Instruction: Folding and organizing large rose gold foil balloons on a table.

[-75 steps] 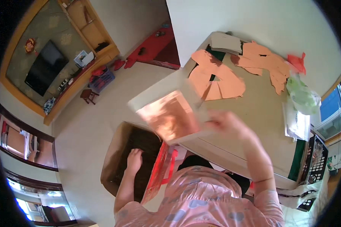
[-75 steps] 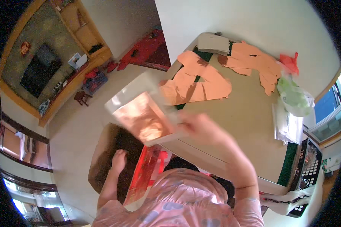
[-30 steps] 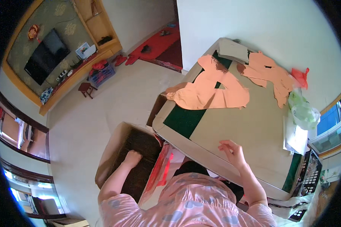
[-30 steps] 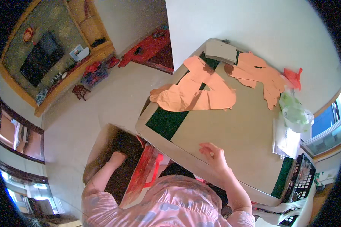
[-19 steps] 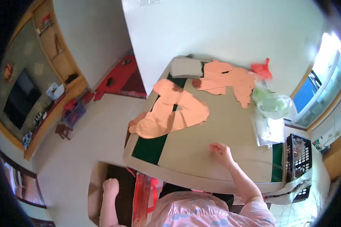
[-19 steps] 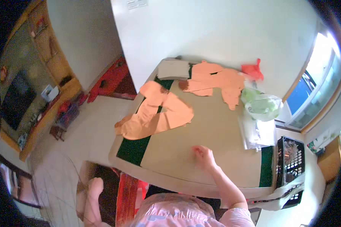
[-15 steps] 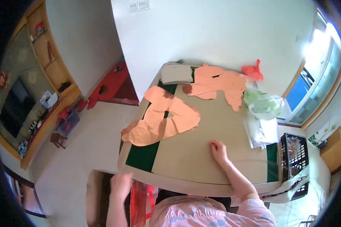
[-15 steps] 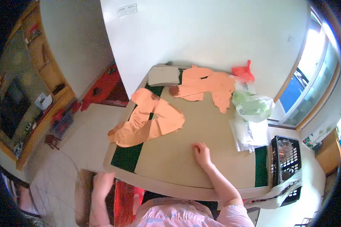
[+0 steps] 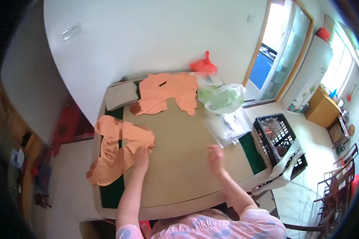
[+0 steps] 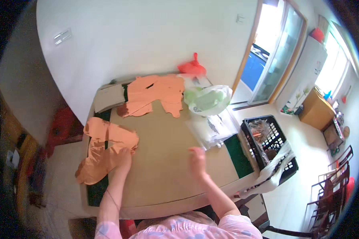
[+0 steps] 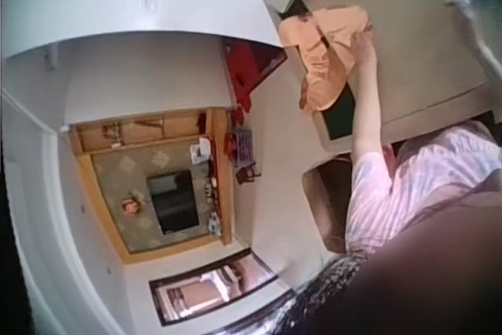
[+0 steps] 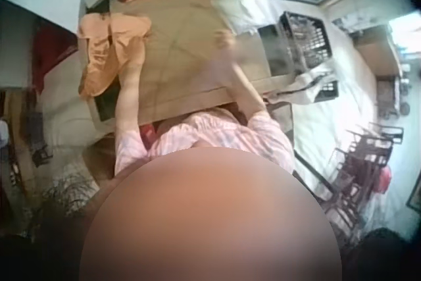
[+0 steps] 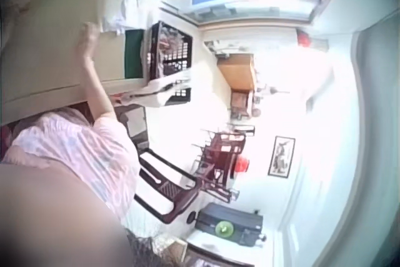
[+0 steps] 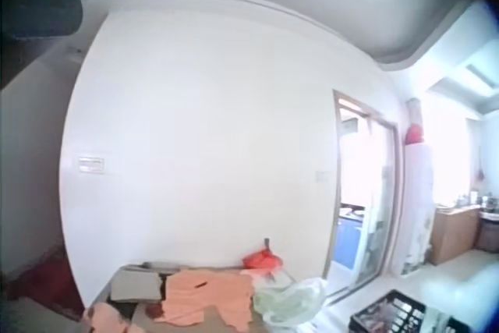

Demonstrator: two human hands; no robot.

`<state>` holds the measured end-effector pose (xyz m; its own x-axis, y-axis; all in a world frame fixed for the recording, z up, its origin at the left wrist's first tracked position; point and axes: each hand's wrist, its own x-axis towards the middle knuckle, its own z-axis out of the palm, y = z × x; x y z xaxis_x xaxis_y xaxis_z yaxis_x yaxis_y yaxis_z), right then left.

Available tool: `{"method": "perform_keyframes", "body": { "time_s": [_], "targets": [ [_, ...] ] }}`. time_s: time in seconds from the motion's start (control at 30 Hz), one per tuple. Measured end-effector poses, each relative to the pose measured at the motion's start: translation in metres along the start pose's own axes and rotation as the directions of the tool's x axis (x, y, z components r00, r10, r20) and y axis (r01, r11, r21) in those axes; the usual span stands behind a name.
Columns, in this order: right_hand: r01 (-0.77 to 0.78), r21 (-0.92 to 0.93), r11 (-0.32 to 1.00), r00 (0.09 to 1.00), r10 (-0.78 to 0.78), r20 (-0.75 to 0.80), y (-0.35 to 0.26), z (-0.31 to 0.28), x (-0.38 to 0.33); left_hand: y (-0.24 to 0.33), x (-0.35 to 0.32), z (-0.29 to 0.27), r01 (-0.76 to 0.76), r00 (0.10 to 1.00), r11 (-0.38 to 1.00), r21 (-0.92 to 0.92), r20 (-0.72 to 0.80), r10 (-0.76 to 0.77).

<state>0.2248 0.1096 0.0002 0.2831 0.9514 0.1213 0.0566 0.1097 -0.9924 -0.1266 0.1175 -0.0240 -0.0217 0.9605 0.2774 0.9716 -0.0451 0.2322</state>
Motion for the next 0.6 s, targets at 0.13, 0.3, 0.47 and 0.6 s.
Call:
{"method": "perform_keyframes", "body": {
  "time_s": [0.13,0.3,0.47,0.6],
  "targets": [
    [0.223,-0.782,0.582,0.859,-0.496,-0.125,0.003,-0.113,0.053,-0.007,0.001,0.002,0.077,0.996,0.996,-0.04,0.037,-0.076],
    [0.327,-0.879,0.346,0.887,-0.433,0.16,0.006,-0.127,0.074,0.008,0.001,-0.009,-0.001,1.0,1.0,0.027,0.006,0.0],
    [0.356,-0.869,0.343,0.91,-0.339,0.239,0.012,-0.098,0.067,0.001,-0.005,-0.002,0.01,0.997,1.0,0.004,-0.077,-0.009],
    [0.4,-0.859,0.319,0.868,-0.432,0.244,0.004,-0.093,0.075,0.0,-0.007,-0.003,-0.023,0.995,1.0,-0.006,-0.095,0.022]
  ]
}}
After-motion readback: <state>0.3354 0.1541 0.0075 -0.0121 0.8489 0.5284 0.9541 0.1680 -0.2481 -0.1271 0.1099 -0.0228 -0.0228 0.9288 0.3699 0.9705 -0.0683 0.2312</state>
